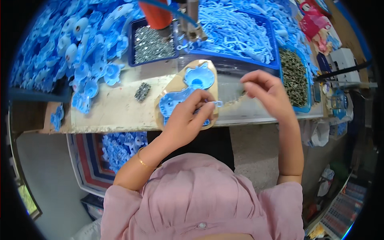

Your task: Assembling blue plastic toy components at a factory workbench using a pneumatic screwdriver and manual assembly.

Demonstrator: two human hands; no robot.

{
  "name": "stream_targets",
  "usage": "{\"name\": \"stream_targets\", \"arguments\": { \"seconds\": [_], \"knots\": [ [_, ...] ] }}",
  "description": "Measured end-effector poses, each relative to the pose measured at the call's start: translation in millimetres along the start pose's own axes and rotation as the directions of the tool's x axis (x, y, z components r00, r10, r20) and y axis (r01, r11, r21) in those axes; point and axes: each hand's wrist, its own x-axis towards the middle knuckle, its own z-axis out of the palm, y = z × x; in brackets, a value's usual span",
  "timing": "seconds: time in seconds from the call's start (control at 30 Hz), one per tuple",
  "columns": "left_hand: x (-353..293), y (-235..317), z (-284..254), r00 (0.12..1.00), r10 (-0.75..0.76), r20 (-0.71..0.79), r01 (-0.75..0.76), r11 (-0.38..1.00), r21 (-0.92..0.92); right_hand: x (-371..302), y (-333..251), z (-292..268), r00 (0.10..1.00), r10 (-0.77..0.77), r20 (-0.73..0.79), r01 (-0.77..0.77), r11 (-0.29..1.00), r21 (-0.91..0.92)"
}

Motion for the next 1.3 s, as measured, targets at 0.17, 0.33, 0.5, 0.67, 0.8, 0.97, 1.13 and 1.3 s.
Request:
{"name": "stream_targets", "arguments": {
  "seconds": [0.17,0.33,0.5,0.67,0.8,0.97,1.13,1.3],
  "knots": [
    [0.5,-7.6,-2.2,1.0,0.025,-0.018,-0.025,1.0,-0.007,7.3,-6.2,48.3,0.986,-0.013,0.168,0.016,1.0,-0.016],
    [-3.5,-7.9,-7.9,0.995,0.07,-0.07,-0.06,0.99,0.13,8.3,-12.8,53.1,0.978,0.029,0.206,-0.027,1.0,-0.011],
    [-4.6,-4.2,-7.6,0.983,0.16,-0.091,-0.107,0.899,0.425,5.0,-20.4,60.3,0.99,-0.032,0.136,0.057,0.98,-0.189],
    [-8.6,5.3,-10.4,0.998,-0.004,-0.061,0.03,0.9,0.436,9.0,-16.4,50.9,0.976,0.028,0.216,0.0,0.992,-0.129],
    [-11.9,-1.3,-19.8,0.999,-0.035,0.019,0.03,0.978,0.204,12.2,-3.4,57.3,0.954,-0.027,0.3,-0.021,0.988,0.154],
    [-13.0,-6.8,-33.3,0.937,0.349,-0.029,-0.258,0.744,0.617,13.8,-2.1,69.7,0.972,-0.089,0.216,0.096,0.995,-0.023],
    [-21.1,-8.3,-68.8,0.88,0.467,-0.088,-0.209,0.547,0.811,31.8,7.9,79.7,0.99,0.032,0.138,-0.026,0.999,-0.047],
    [-21.7,-24.2,-71.9,0.903,0.41,-0.125,-0.142,0.561,0.815,41.5,22.4,89.5,0.99,0.062,0.123,-0.055,0.997,-0.059]
  ]
}}
